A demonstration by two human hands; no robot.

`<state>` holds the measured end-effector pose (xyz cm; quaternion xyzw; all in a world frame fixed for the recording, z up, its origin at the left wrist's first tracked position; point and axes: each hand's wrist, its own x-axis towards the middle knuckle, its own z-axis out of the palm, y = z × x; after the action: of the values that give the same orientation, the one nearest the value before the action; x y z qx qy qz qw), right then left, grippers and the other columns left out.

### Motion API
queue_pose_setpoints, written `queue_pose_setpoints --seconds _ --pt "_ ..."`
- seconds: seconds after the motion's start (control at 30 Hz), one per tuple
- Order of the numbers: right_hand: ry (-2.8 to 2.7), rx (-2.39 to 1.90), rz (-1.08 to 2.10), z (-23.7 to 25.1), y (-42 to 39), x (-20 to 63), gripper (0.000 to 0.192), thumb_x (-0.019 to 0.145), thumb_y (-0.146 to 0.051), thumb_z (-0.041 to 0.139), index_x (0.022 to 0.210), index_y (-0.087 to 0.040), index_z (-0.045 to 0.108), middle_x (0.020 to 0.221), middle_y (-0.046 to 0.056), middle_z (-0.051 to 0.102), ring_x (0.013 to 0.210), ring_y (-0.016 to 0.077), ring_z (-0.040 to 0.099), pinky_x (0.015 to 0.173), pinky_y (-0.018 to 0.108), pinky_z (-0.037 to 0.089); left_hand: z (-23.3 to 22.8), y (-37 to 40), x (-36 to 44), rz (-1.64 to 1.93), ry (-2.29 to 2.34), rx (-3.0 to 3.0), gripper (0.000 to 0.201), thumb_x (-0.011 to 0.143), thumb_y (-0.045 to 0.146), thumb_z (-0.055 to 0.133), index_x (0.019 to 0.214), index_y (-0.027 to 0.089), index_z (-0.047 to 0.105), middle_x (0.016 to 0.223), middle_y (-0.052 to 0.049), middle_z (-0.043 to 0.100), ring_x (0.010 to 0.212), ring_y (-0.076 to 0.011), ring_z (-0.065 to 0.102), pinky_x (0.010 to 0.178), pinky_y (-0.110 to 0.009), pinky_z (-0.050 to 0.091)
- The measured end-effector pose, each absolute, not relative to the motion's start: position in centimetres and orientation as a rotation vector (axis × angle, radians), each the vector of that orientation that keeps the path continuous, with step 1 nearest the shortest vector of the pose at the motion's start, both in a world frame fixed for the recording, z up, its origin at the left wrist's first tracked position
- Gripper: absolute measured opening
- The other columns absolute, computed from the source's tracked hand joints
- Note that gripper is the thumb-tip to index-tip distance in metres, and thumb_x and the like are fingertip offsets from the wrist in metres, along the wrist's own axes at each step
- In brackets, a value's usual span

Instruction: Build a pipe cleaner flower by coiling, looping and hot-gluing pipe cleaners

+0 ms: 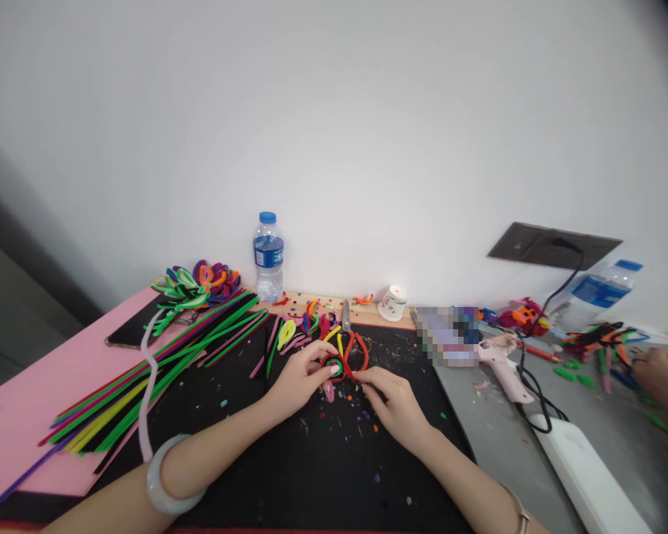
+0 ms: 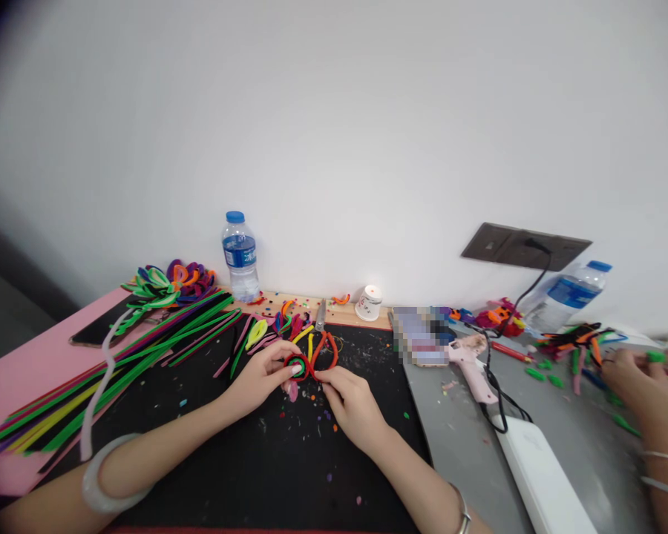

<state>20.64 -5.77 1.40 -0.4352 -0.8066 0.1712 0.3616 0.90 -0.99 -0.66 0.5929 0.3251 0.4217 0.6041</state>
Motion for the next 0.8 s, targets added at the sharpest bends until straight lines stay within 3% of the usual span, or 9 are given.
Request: queue_pose_setpoints --seconds 0.8 --pt "-2.076 -1.112 0.441 1.58 -5.84 20.51 0.023 0.088 -0.013 0.044 0.1 -0.021 0.062 0.089 0.006 0.067 0.08 0.016 0.064 0.074 0.027 0.052 -0.4 -1.06 0.88 0.966 0.729 1.367 0.019 0.079 0.025 0.06 0.093 0.018 0.05 0.073 0.004 0.054 0.048 -0.0096 0.059 0.049 -0.022 0.044"
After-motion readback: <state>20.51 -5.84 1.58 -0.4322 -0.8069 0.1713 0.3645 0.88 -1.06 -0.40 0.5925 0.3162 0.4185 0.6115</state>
